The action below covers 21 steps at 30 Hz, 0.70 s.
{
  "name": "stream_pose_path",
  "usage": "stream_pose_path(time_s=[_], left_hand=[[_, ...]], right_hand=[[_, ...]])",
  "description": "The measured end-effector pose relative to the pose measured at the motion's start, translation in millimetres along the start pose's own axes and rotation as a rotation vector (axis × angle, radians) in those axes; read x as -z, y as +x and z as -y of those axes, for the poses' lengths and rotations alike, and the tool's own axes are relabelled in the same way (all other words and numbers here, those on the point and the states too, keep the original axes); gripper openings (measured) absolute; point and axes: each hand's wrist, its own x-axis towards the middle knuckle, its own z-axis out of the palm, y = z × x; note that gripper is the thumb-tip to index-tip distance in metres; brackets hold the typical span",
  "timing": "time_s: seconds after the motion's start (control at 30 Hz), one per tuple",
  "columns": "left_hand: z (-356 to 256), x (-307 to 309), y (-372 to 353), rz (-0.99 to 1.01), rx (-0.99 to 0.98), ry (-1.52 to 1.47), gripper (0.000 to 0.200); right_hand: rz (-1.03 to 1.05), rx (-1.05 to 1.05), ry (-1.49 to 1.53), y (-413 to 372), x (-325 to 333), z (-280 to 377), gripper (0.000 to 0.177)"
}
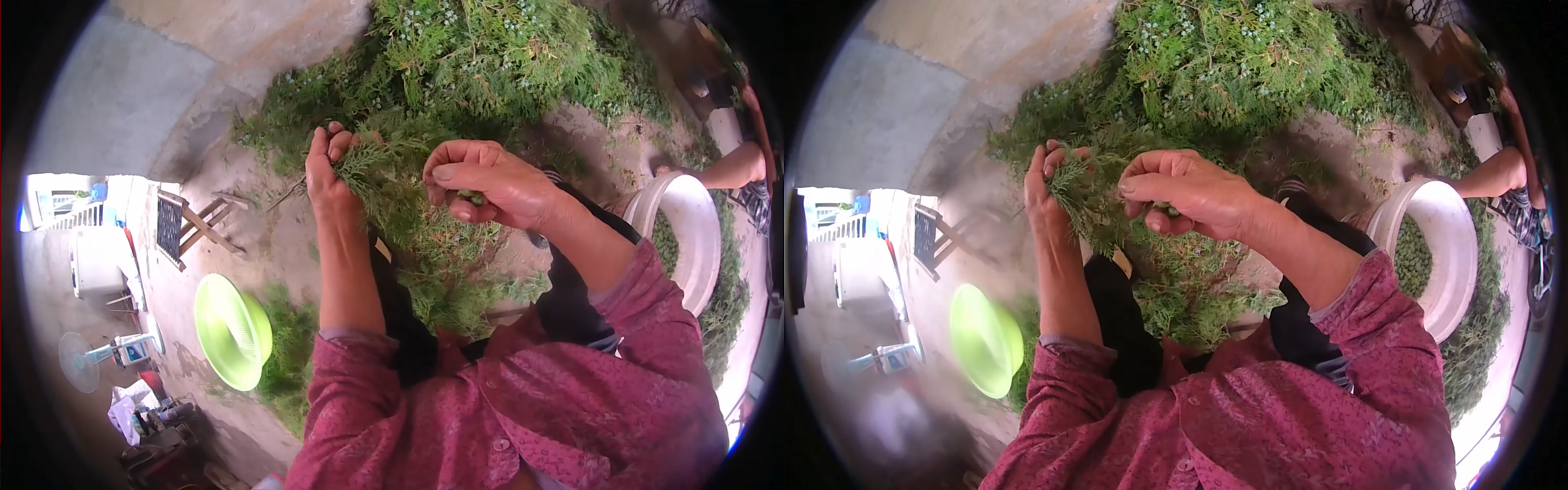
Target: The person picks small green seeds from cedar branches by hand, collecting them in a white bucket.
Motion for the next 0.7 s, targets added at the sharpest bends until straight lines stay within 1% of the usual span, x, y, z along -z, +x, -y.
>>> stream_pose_path(time_s=[0.03,0.07,0.1,0.13,0.2,0.23,0.3,0.33,0.37,0.4,0.43,0.5,0.53,0.6,0.63,0.67,0.7], left_hand=[[1,2,2,0.065,0.043,0.006,0.026],[3,-3,-1,0.066,0.047,0.009,0.026],[9,-12,-7,0.01,0.037,0.037,0.027],[13,-18,-9,-0.045,0.025,0.065,0.028],[19,-20,-9,-0.077,0.022,0.103,0.026],[21,-21,-9,-0.11,0.016,0.14,0.025],[24,-24,-10,-0.126,0.018,0.14,0.025],[24,-25,-11,-0.144,0.019,0.139,0.025],[23,-23,-11,-0.144,0.02,0.14,0.025],[21,-18,-11,-0.085,0.071,0.152,0.025],[20,-16,-11,-0.027,0.121,0.163,0.025],[20,-14,-11,-0.024,0.121,0.133,0.025],[19,-13,-12,-0.019,0.12,0.104,0.026],[19,-13,-15,0.008,0.122,0.096,0.027],[20,-14,-16,0.039,0.126,0.089,0.028],[20,-19,-17,-0.035,0.109,0.112,0.029],[19,-18,-18,-0.036,0.108,0.11,0.029]], right_hand=[[-0.003,0.003,0.004,2,1,-5,0.017],[-0.047,0.028,-0.055,6,2,-12,0.019],[-0.093,0.053,-0.114,10,2,-17,0.021],[-0.096,0.055,-0.113,12,2,-18,0.021],[-0.084,0.099,-0.271,17,1,-21,0.029],[-0.085,0.1,-0.27,22,0,-24,0.029],[-0.085,0.286,-0.514,29,-3,-28,0.04],[-0.087,0.286,-0.512,29,-5,-27,0.04],[-0.101,0.239,-0.563,26,-11,-21,0.041],[-0.115,0.192,-0.613,25,-14,-19,0.042],[-0.116,0.191,-0.613,25,-14,-20,0.042],[-0.058,0.162,-0.509,29,-14,-25,0.041],[-0.056,0.161,-0.509,31,-14,-29,0.041],[-0.001,0.262,-0.473,36,-11,-36,0.042],[-0.005,0.256,-0.499,36,-12,-36,0.043],[-0.009,0.249,-0.524,34,-13,-35,0.043],[-0.008,0.247,-0.524,34,-14,-35,0.043]])
